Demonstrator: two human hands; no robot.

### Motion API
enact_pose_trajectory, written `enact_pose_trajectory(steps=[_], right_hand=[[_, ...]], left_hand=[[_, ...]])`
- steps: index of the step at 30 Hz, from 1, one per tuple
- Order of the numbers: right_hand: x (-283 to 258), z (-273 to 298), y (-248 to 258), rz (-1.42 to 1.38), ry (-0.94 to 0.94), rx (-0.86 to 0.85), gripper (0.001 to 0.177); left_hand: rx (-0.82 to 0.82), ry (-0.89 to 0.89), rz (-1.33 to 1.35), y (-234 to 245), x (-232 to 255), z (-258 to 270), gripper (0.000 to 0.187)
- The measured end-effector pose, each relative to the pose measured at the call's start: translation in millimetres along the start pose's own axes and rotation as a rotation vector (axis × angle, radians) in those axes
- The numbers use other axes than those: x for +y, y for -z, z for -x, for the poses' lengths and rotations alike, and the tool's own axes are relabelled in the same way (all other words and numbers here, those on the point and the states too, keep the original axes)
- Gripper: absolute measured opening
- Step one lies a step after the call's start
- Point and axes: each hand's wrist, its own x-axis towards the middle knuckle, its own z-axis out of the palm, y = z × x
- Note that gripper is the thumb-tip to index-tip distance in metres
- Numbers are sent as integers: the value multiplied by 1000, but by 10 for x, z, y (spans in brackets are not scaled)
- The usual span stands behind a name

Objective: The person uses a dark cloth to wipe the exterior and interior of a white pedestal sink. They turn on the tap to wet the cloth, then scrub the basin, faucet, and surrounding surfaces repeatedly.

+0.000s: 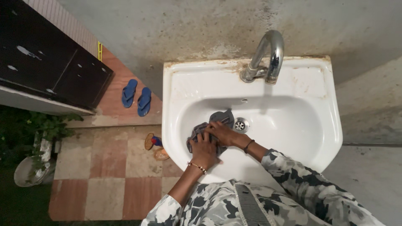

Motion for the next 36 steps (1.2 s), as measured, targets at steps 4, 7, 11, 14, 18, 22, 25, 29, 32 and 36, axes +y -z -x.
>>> enact_pose_trajectory(steps=[4, 7, 11, 14, 18, 22, 25, 29, 32, 36], right_hand=[[96, 61, -48, -18, 20, -58, 83], [116, 149, -39, -54, 39, -52, 82], [86, 295, 14, -97, -58, -176, 85], [124, 434, -2, -108, -59, -197, 86], [208, 672, -46, -108, -16, -195, 84], [279, 964, 10, -131, -51, -232, 71], [324, 1208, 102, -128, 58, -180, 55], [486, 1590, 184, -273, -108, -263, 18], [707, 1869, 159, -527, -354, -323, 11], [1032, 2225, 204, -544, -458, -275, 15]], left_hand=[[-119, -59, 148, -76, -63, -141, 71], [-81, -109, 185, -352, -135, -368, 61], [-126, -185, 158, -458, -127, -474, 69], [-185, -134, 146, -455, 14, -454, 69], [-110, -372, 255, -546, 84, -514, 67], [-224, -439, 396, -663, 235, -594, 64], [-215, -583, 424, -709, 407, -682, 67], [-214, -800, 618, -753, 664, -801, 71], [-253, -804, 593, -818, 1028, -910, 78], [-158, -906, 705, -938, 1474, -1070, 85]])
